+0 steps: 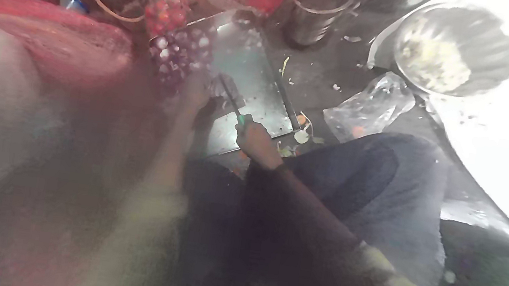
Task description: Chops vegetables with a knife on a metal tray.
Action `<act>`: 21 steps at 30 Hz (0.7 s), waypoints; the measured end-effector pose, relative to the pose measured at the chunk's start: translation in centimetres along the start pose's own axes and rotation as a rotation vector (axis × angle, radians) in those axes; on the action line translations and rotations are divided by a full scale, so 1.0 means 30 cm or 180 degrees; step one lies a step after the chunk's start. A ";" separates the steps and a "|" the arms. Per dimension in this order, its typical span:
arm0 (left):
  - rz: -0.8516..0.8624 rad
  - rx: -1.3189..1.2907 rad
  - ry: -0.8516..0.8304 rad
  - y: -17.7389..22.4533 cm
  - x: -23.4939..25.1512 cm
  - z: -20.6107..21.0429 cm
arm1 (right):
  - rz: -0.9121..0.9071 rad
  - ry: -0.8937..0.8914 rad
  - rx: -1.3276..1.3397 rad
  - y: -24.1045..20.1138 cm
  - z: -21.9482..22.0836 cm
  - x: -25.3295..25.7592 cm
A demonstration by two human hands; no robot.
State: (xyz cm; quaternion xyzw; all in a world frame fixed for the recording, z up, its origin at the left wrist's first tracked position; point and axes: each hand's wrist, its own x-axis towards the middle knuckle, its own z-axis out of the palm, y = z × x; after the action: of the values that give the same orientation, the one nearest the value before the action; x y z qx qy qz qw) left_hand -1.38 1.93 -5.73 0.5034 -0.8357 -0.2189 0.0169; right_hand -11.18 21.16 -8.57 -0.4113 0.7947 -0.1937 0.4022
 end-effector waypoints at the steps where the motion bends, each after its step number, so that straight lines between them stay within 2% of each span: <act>1: 0.0018 -0.0035 0.0024 0.000 0.001 0.005 | -0.0003 -0.0022 -0.0017 0.000 0.004 0.004; 7: -0.0223 -0.0160 -0.0116 -0.017 0.023 0.023 | 0.0013 -0.0040 0.0012 -0.030 0.018 0.013; 11: -0.0123 -0.0131 0.0094 -0.021 0.005 0.041 | -0.0070 0.0028 0.0005 -0.036 0.029 0.010; 15: -0.0235 -0.0017 0.0018 0.028 -0.011 0.019 | 0.0004 -0.0041 -0.0024 -0.045 0.010 0.005; 21: -0.0012 0.0094 0.0041 0.030 -0.019 0.012 | 0.0081 -0.0062 -0.0098 -0.033 0.016 0.004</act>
State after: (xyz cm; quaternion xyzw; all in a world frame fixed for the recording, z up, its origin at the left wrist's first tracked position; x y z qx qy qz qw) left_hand -1.93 2.90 -5.61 0.5065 -0.8378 -0.2033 0.0145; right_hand -10.33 20.49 -8.29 -0.4091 0.7988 -0.1724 0.4061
